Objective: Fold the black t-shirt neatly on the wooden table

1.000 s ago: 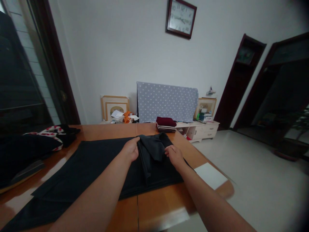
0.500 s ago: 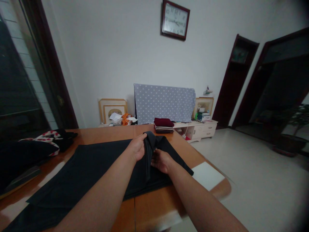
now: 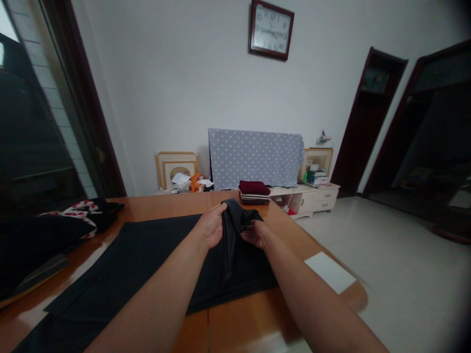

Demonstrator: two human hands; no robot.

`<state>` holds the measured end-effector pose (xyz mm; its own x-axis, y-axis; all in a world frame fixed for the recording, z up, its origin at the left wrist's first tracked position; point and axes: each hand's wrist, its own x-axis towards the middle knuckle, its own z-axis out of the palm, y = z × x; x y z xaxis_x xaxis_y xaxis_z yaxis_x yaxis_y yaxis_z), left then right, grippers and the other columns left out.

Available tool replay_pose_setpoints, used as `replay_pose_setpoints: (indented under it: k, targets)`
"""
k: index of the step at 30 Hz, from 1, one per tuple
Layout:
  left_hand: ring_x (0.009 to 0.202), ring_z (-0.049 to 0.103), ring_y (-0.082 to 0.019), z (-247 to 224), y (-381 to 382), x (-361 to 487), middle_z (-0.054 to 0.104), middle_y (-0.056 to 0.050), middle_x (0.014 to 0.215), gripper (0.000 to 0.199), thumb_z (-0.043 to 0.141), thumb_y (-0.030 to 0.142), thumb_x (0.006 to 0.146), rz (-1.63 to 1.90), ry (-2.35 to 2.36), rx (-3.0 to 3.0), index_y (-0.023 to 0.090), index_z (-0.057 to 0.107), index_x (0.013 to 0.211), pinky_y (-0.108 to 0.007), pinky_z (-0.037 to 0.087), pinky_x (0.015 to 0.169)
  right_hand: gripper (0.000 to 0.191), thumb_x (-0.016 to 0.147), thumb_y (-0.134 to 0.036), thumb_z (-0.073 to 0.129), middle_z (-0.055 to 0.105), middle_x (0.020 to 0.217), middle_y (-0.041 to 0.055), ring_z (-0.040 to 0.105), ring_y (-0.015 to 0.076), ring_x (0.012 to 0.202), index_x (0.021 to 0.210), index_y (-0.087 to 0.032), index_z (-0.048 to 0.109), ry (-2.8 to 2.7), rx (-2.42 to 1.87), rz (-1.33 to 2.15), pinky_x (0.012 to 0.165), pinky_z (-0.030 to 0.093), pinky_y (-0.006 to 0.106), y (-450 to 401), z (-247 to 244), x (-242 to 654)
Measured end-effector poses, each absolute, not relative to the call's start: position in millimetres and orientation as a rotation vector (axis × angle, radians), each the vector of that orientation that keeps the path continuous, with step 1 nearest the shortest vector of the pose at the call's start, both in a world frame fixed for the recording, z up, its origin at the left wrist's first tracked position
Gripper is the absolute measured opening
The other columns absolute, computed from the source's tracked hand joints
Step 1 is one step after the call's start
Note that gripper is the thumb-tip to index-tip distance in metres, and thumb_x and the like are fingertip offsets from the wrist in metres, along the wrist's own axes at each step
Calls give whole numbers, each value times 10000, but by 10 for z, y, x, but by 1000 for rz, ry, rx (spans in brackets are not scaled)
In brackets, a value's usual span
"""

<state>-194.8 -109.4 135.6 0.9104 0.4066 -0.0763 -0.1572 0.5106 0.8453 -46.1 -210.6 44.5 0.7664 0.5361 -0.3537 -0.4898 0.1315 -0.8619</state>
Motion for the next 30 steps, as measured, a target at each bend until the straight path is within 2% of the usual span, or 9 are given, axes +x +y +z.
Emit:
replay_pose_setpoints:
  k: [4,10,12,16,22,26,30]
  targets:
    - [801,744,-212,1424,-1083,-1999,770,-89,918,237,609,289,920,323,228,1003,141,675,1093,-322,593,762,324,985,-383,374,613,876,130,640,216,739,1124,-122,505,22,-1214,831,620,565,349,-1944,448,-416]
    - [814,740,-220,1435,-1089,-1988,767,-102,928,203,593,246,922,327,164,1043,129,689,1057,-327,588,771,485,990,-573,277,641,952,97,677,198,831,1114,-191,549,-45,-1000,804,722,577,340,-1772,456,-407]
    - [798,737,-212,1380,-1138,-1934,766,-99,917,189,588,229,919,298,169,1031,130,693,1040,-316,583,765,529,992,-592,244,664,956,99,686,201,870,1105,-194,574,-55,-954,785,749,574,329,-1737,456,-417]
    - [769,734,-197,1233,-1301,-1811,764,-96,920,166,587,209,912,236,196,975,136,692,1019,-307,579,763,590,1003,-577,229,714,955,123,690,253,937,1118,-161,630,-5,-907,774,811,569,386,-1777,479,-397]
    - [747,737,-196,1170,-1396,-1752,768,-97,884,202,556,227,936,208,259,923,129,688,1052,-304,579,762,523,1004,-584,271,700,928,96,686,230,856,1133,-196,599,142,-968,678,734,568,358,-2081,469,-604]
    - [723,732,-209,1188,-1356,-1722,766,-102,863,246,542,297,950,169,326,919,125,683,1056,-327,580,750,574,967,-676,293,676,932,97,683,251,855,1167,-207,556,87,-930,898,692,565,403,-2329,445,-1071]
    - [782,731,-202,1120,-1472,-1663,764,-98,890,236,562,308,939,170,330,952,137,681,1050,-312,564,799,653,949,-700,321,676,953,145,699,262,869,1231,-142,510,-10,-899,1098,726,575,422,-2686,487,-1390]
